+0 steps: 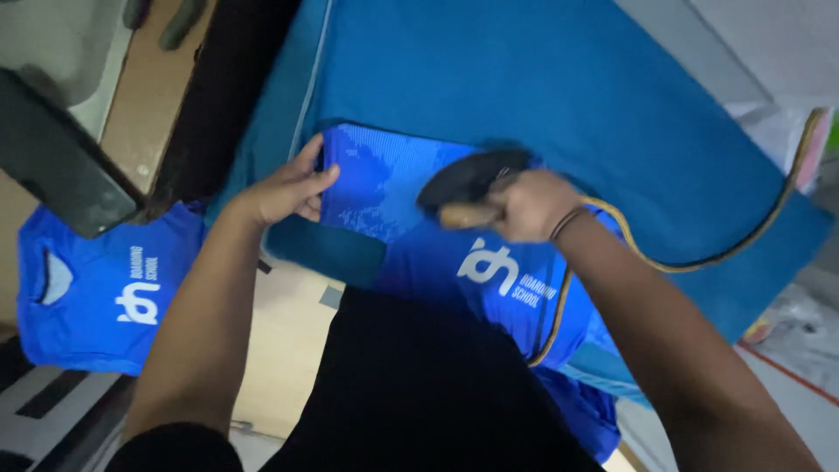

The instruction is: Iron several blue shirts using a heavy flat iron.

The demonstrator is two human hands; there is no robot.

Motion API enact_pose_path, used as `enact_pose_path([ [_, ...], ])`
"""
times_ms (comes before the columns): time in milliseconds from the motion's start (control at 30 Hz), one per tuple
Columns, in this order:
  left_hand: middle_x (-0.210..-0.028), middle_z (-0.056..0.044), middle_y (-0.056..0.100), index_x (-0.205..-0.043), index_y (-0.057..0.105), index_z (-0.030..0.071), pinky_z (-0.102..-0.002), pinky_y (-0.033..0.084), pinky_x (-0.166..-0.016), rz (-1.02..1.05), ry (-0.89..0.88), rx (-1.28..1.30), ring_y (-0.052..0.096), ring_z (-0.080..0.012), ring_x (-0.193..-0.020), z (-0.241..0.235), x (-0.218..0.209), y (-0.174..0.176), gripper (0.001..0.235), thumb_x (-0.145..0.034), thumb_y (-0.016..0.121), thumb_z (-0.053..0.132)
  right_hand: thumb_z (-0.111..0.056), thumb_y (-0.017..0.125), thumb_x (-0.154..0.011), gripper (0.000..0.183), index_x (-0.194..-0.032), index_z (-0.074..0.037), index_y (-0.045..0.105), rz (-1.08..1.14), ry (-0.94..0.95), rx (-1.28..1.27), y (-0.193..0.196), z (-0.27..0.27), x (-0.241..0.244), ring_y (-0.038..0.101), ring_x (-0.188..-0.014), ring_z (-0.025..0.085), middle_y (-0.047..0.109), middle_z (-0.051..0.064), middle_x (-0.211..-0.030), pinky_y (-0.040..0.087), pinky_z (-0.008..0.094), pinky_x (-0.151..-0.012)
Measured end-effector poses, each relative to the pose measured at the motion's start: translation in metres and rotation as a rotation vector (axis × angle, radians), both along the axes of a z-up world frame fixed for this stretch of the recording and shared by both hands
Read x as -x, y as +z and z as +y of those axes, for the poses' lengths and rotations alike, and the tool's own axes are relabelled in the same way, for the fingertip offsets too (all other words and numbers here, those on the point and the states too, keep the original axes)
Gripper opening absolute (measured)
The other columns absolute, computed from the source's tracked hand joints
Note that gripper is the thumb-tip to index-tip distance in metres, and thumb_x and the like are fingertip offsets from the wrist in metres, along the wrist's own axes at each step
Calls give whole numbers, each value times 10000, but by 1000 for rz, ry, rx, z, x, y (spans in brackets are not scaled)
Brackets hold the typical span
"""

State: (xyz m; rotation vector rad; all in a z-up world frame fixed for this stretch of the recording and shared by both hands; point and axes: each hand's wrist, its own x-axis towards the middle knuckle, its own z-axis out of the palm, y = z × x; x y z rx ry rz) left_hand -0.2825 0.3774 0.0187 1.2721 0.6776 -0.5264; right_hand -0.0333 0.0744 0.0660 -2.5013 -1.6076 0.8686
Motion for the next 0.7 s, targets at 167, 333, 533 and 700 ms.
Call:
enact_pose_path([
  [167, -1226, -220, 721, -1643, 31, 278, -373, 622, -784, 100, -46, 12, 751, -263, -955, 3, -3, 1, 1035, -838, 594, 601, -316, 737, -709, 243, -882, -153, 789, 19, 31, 51, 1, 43, 18, 706, -849, 403, 744, 170, -930, 555, 540, -757],
  [333, -1282, -190, 666, -1638, 34, 187, -409, 605, -736, 137, -97, -263, 735, -293, -1004, -15, -8, 5, 1071, -850, 690, 493, -354, 717, -765, 263, -871, -121, 773, 64, -118, 55, 12, 74, 37, 711, -888, 398, 748, 165, -941, 573, 519, -808],
  [533, -1191, -201, 731, -1560, 325, 80, -426, 576, -928, 163, 165, -896, 744, -337, -1058, -83, 30, -4, 807, -936, 726, 399, -323, 635, -844, 259, -898, -118, 784, 166, -110, 105, 17, 133, 87, 714, -914, 412, 740, 200, -937, 566, 529, -855],
  [700, -1598, -236, 382, -1572, 294, 5, -545, 227, -1246, -338, -233, -1447, 310, -357, -1542, -54, 42, -37, 873, -941, 730, 421, -315, 654, -787, 282, -930, -110, 784, 152, -332, 7, 11, 147, 92, 706, -941, 410, 736, 223, -961, 552, 513, -889],
])
